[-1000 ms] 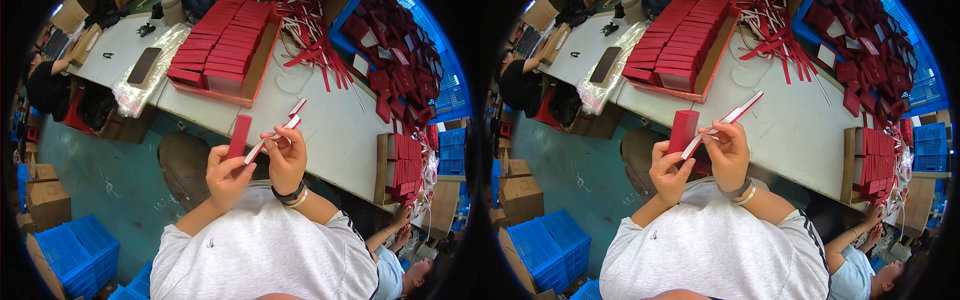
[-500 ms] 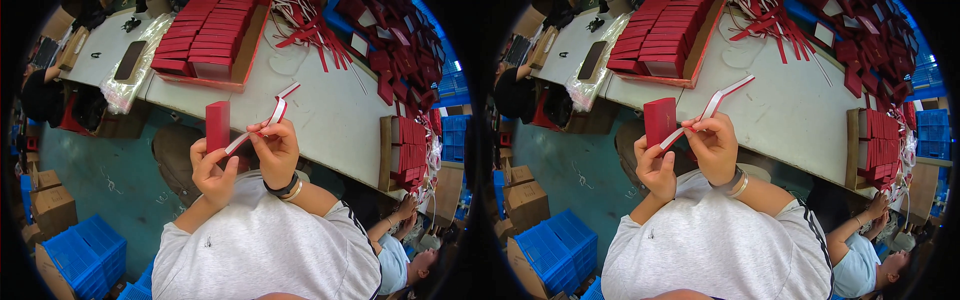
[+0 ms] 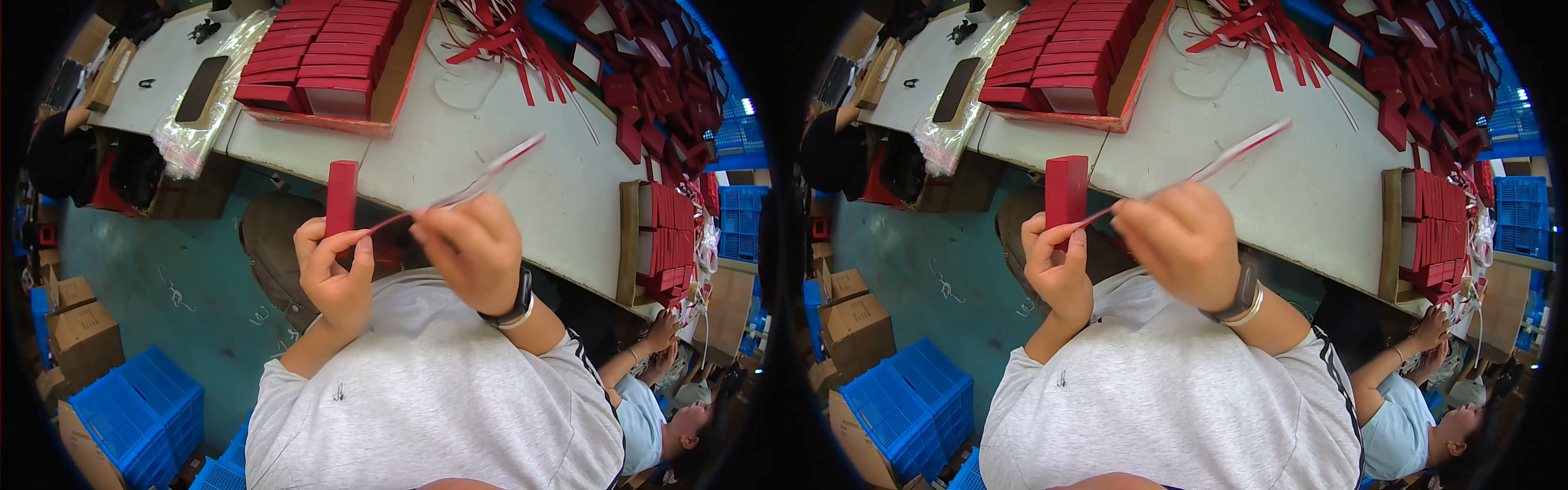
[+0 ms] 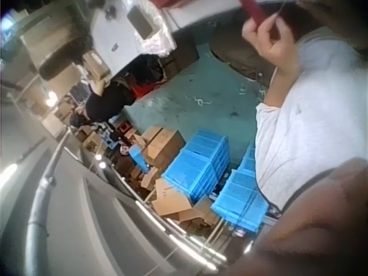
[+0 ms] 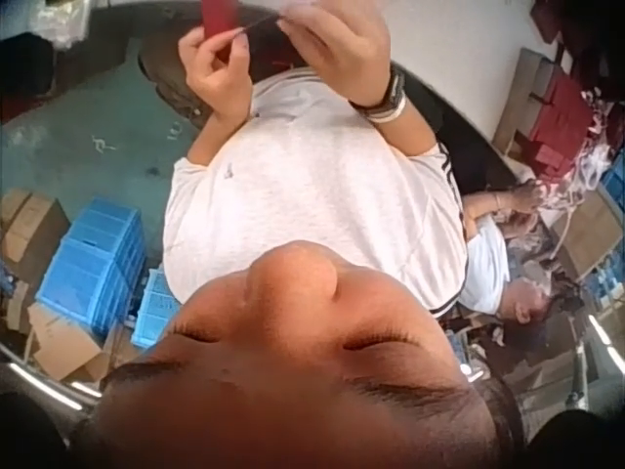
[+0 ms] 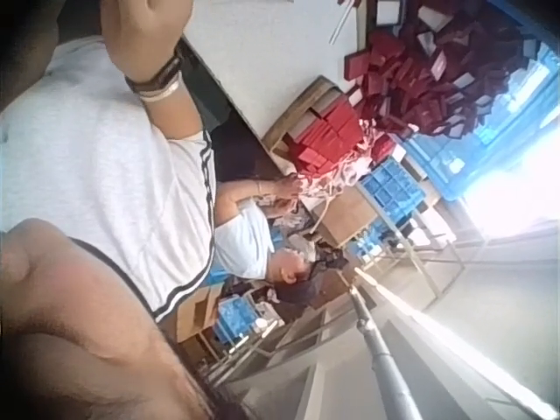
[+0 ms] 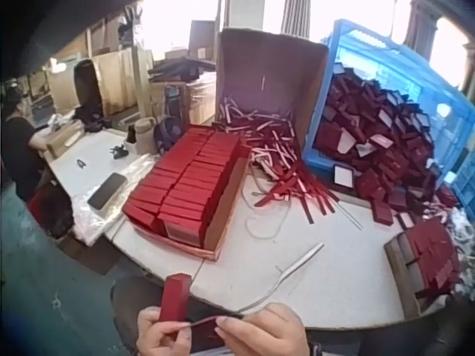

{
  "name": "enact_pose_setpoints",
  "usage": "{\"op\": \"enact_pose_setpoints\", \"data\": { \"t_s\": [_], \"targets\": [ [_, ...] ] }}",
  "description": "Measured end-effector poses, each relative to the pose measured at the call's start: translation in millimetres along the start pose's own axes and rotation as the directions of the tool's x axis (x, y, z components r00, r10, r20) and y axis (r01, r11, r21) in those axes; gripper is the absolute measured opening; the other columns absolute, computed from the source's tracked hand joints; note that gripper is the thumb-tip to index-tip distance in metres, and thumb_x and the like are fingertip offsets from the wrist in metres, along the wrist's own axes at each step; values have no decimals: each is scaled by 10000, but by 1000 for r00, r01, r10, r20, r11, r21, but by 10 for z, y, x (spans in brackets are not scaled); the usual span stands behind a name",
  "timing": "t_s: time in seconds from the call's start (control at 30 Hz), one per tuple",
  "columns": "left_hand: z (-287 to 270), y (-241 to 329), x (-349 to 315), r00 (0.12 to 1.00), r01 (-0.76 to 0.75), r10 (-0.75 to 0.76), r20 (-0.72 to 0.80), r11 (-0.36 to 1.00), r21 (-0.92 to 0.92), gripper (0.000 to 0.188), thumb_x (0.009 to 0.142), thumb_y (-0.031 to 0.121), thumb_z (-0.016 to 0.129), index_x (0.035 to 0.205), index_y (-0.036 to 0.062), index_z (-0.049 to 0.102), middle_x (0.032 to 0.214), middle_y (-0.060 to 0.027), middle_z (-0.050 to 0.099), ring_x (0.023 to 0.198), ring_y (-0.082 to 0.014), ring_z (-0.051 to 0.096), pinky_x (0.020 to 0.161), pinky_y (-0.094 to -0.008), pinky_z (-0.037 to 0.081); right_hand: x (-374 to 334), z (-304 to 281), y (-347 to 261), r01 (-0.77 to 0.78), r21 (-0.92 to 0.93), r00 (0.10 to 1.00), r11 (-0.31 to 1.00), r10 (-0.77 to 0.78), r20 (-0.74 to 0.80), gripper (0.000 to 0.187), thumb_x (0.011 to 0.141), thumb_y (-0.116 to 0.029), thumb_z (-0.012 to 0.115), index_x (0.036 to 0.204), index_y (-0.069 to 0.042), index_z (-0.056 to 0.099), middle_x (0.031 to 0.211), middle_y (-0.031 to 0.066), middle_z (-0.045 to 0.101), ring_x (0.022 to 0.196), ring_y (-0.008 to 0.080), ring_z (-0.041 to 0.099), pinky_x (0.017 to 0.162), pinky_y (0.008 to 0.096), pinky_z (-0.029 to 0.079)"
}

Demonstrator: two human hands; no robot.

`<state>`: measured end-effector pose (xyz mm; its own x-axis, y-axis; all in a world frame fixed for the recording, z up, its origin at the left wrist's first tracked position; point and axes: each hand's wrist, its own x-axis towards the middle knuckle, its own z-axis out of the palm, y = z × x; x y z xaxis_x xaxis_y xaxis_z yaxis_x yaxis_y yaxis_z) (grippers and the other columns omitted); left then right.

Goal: Attaching ribbons to pink jewelry boxes and organizing them at a workstation.

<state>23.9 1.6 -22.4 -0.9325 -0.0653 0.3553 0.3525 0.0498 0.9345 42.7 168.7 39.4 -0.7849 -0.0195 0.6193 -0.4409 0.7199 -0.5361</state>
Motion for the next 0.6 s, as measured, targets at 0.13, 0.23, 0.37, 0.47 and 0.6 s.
{"op": "enact_pose_setpoints", "data": {
  "t_s": [0.13,0.23,0.37,0.47,0.6],
  "targets": [
    [11,102,19,996,-79,74,43,988,136,168,677,-53,701,825,17,661,956,-78,519,944,-230,505,781,-295,425,32,110,-97,195,21,971,981,-196,140,285,637,-60,734,907,-34,645,820,65,612,703,233,572,607,333,469],
    [-16,127,37,988,-151,137,71,955,256,175,651,-22,720,808,38,671,915,-67,541,932,-247,513,805,-330,414,33,135,-73,176,67,964,982,-186,188,272,649,-71,721,902,-21,632,858,71,622,768,241,597,656,332,496],
    [-45,150,58,976,-209,178,123,921,328,172,628,25,734,780,63,664,871,-55,559,920,-254,520,827,-354,388,49,161,-41,248,26,956,968,-249,155,269,655,-95,711,898,-19,625,895,79,619,784,243,604,680,332,506],
    [-48,131,62,984,-167,139,114,941,294,157,628,36,736,757,67,651,873,-53,557,926,-249,520,832,-352,377,72,143,-17,250,74,953,965,-259,159,255,662,-103,696,897,-33,626,914,76,613,790,238,603,681,328,505],
    [-70,161,70,979,-167,127,157,945,281,155,627,28,732,748,67,644,870,-55,555,927,-254,518,828,-353,378,82,97,67,274,56,937,960,-280,209,232,667,-95,686,888,-47,631,916,61,598,806,230,593,673,319,500]
  ]
}}
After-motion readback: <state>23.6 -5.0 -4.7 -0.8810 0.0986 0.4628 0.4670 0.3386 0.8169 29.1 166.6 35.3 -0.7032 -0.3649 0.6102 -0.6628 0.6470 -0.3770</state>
